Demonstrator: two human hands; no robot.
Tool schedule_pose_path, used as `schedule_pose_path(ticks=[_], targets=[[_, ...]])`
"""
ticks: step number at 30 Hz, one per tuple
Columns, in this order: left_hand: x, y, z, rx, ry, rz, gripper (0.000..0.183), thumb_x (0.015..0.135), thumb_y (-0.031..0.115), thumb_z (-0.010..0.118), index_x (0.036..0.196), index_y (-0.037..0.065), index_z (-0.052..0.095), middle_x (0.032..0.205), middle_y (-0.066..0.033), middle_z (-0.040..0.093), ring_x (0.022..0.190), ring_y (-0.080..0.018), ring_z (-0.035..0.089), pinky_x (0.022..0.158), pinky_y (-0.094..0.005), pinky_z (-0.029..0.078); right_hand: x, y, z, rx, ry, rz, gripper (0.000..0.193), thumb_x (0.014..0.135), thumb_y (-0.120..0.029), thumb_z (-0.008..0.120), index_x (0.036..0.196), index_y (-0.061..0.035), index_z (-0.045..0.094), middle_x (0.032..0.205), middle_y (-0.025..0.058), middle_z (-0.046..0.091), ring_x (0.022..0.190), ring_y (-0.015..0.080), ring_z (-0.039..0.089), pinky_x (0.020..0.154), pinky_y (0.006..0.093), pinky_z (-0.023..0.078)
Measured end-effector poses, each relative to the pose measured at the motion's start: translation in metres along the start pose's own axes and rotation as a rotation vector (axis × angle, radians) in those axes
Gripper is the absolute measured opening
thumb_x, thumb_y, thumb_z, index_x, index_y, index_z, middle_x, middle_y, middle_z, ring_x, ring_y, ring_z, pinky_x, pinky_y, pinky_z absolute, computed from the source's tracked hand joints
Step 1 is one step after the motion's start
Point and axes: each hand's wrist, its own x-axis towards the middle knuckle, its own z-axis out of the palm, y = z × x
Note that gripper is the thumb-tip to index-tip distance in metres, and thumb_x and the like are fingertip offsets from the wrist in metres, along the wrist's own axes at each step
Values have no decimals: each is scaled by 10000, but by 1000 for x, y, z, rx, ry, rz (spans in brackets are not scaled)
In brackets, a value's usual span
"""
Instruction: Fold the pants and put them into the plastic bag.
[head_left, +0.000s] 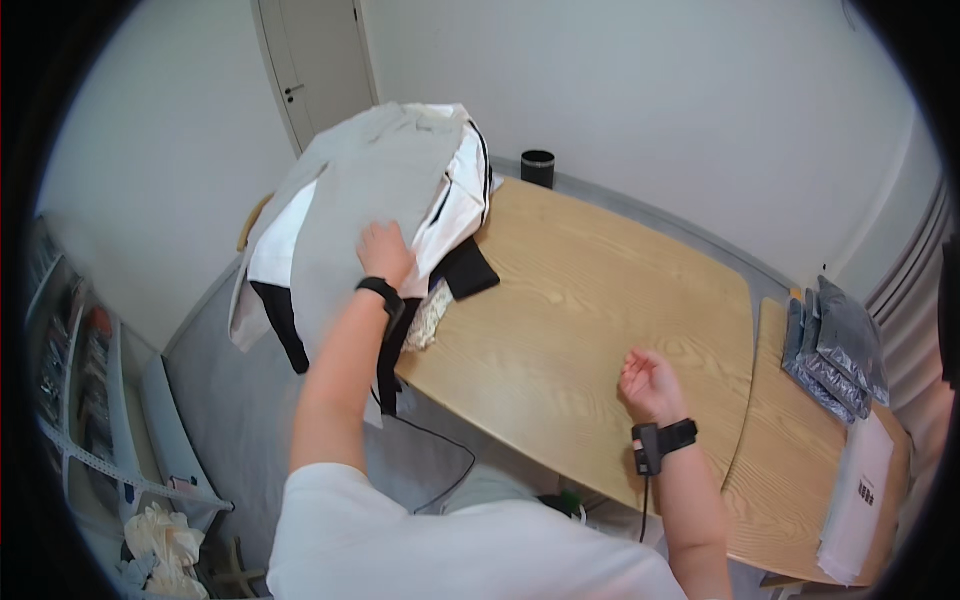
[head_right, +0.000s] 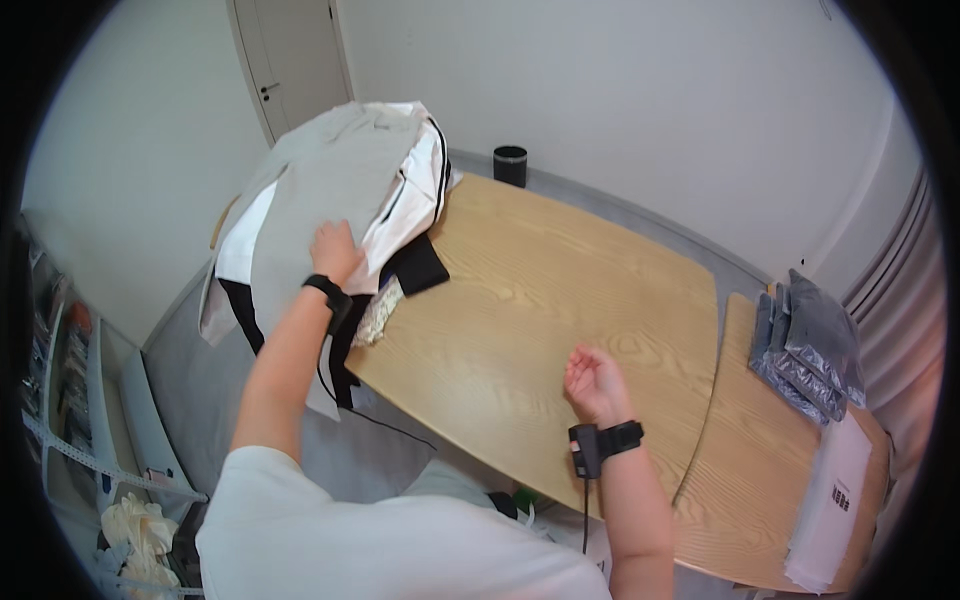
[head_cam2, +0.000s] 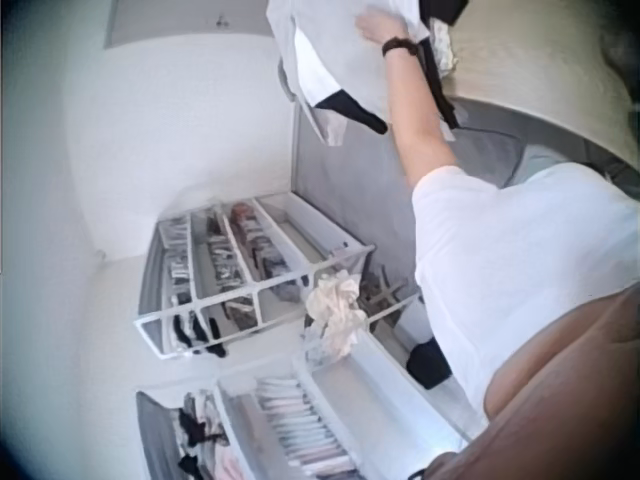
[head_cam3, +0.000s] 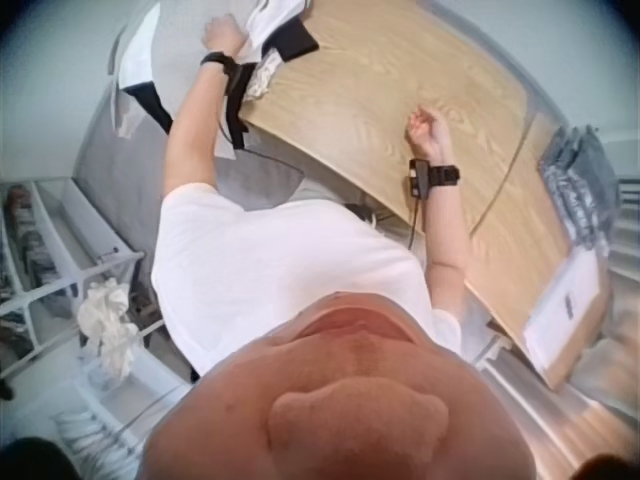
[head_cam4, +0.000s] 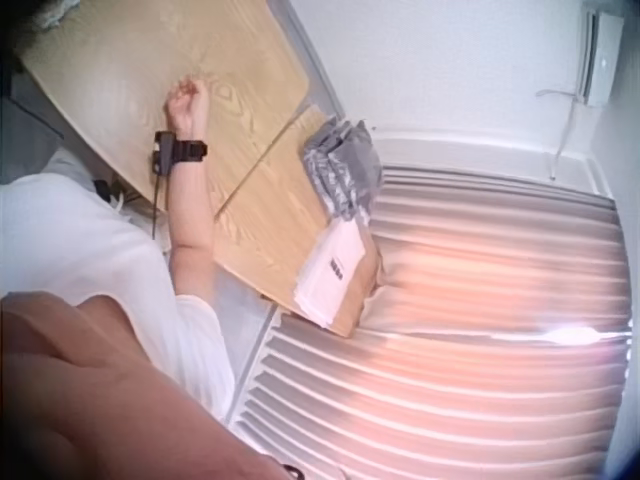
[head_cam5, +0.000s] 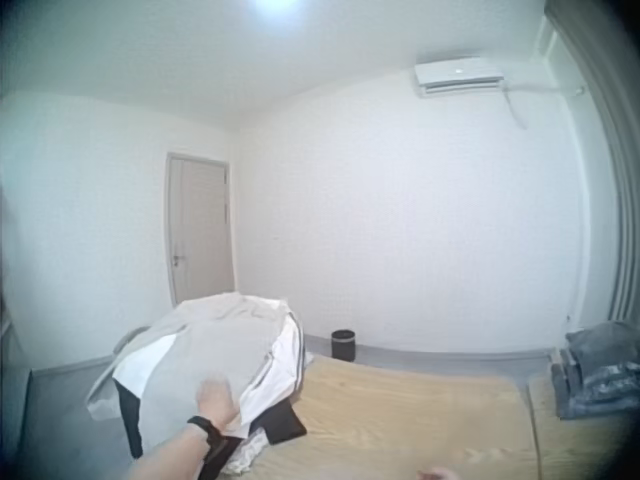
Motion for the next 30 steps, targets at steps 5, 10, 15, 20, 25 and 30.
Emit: schedule_pose_path(ticks=[5,10,15,20,25,30], targets=[[-2,-13,44,299,172,-115,405,817,182,546,1206,76,517,1199,-210,463,1128,-369,426,882,-575,379,7,22,6,82,-63,33,146,909,-136,521,976,-13,562,865,105,627,803,193,609,715,308,521],[14,-30,18,42,-108,-77,293,892,261,507,1073,42,577,1140,-199,548,1066,-385,513,802,-518,458,0,1,-14,133,-55,-59,142,906,-124,526,969,-3,562,858,95,624,796,189,609,707,305,522],[12,-53,2,-319,92,-89,405,821,378,606,774,-24,621,769,-219,621,720,-386,597,626,-467,440,3,0,-17,145,-14,-138,119,898,-122,541,935,-14,574,841,78,619,781,175,609,699,286,522],[18,-93,6,-621,9,53,394,850,360,627,694,6,553,582,-42,511,537,-154,447,515,-323,384,7,3,-15,109,-45,-153,117,896,-122,544,932,-13,568,840,77,615,778,172,606,703,279,522],[21,-106,-14,-855,-175,-204,319,852,313,625,752,15,569,567,-23,480,522,-114,459,501,-300,396,3,5,-12,79,-4,-173,124,891,-132,546,923,-13,561,836,85,601,767,172,598,702,275,517],[21,-70,2,-360,85,109,384,779,364,685,854,0,588,733,-134,632,671,-254,611,615,-357,477,1,4,-6,41,-14,-174,131,891,-131,549,925,-5,560,834,90,601,762,173,599,700,276,520]])
